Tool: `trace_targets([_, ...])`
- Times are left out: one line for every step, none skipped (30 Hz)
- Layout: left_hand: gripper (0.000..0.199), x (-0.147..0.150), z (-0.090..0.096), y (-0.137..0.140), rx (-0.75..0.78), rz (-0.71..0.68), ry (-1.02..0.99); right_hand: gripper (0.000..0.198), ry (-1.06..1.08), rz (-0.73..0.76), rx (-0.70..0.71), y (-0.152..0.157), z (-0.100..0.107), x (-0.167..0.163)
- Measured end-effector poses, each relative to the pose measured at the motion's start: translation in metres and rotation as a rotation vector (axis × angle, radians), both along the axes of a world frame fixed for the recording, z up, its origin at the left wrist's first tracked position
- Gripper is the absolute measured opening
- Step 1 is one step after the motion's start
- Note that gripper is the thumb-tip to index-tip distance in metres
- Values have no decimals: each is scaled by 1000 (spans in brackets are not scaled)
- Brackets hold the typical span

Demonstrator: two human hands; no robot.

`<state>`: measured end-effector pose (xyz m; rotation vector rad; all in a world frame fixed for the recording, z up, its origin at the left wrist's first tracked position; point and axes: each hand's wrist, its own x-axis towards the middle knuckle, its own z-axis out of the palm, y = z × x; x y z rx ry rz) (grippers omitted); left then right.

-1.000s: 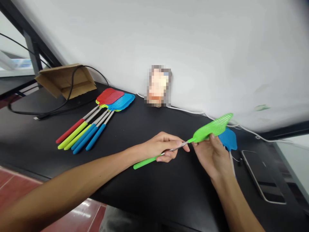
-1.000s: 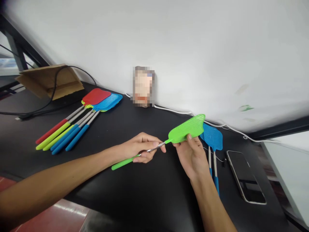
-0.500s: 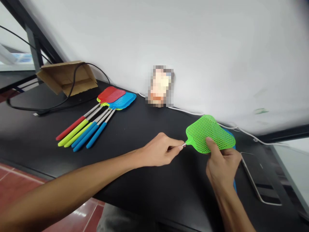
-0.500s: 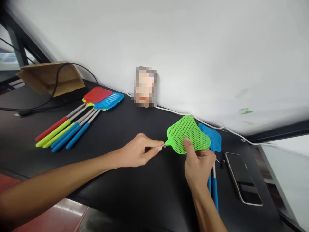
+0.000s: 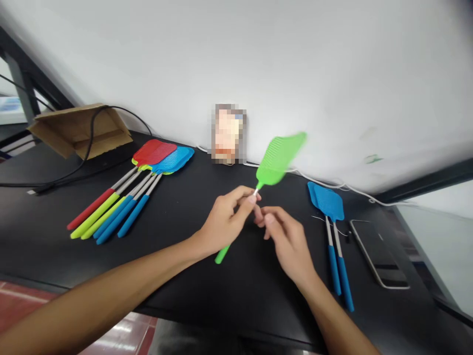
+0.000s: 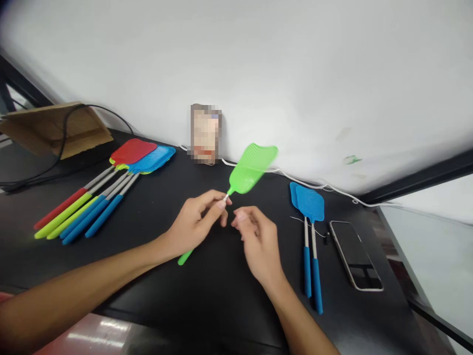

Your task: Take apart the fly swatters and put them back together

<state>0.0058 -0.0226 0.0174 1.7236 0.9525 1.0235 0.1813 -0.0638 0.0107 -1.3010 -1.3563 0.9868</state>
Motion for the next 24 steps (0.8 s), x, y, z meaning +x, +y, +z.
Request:
trace_targets([27,1,1,1,-38,25,-81,33,-42,67,-19,-2,1,-6])
trace_targets([26,1,1,2,-74,43,-157,31,-63,124,-37,-5,3,-11])
trace_targets([26,2,1,2,-108,49,-226,30,-61,171,-49,-9,4,-17])
trace_targets([25,3,1,1,-142,40,-282,30,-49,206,-56,-12,5,-22])
trace_targets([25,4,0,1,-171,18,-320,30,-46,222,-58,-17,6,-26])
trace_targets([26,5,-1,0,-188,-16,-337,30,-67,209,-51,-23,7,-28])
trace_targets([28,5,-2,0,-198,-63,-325,31,-113,170,-35,-29,8,-27])
trace_targets([31,5,-3,0,-194,-111,-290,32,-183,102,-17,-37,8,-24])
trace_targets([36,4,-3,1,-177,-150,-235,32,-273,9,-1,-46,7,-17])
trace_targets([39,3,-3,3,-146,-174,-165,34,-375,-100,13,-56,7,-7])
trace_targets([40,1,-1,5,-105,-183,-89,35,-488,-217,17,-66,6,6])
trace_targets([39,-1,2,7,-59,-176,-13,38,-615,-336,14,-75,5,20])
trace_targets([36,-3,6,9,-8,-158,56,41,-759,-451,6,-84,4,35])
trace_targets([32,-6,12,10,51,-134,116,43,-910,-541,-10,-91,3,50])
trace_targets([29,-10,18,11,115,-111,168,43,-1049,-592,-27,-96,2,63])
trace_targets([26,-15,24,10,180,-86,210,42,-1173,-608,-50,-100,0,75])
trace_targets([24,-21,30,8,244,-54,244,39,-1278,-598,-72,-101,-2,85])
trace_targets([23,-29,35,5,306,-13,273,36,-1363,-576,-93,-102,-4,92])
trace_targets([21,-39,38,0,362,41,302,34,-1426,-555,-112,-101,-7,97])
trace_targets([21,-51,39,-6,407,111,334,33,-1470,-539,-125,-99,-10,100])
trace_targets([20,-65,38,-12,445,195,374,33,-1496,-529,-132,-97,-13,101])
trace_targets([19,-81,36,-18,469,301,420,33,-1506,-525,-130,-94,-15,102])
trace_targets([19,-97,32,-23,479,406,484,34,-1505,-531,-118,-91,-16,102])
trace_targets([20,-114,27,-28,489,516,568,36,-1496,-549,-94,-88,-16,101])
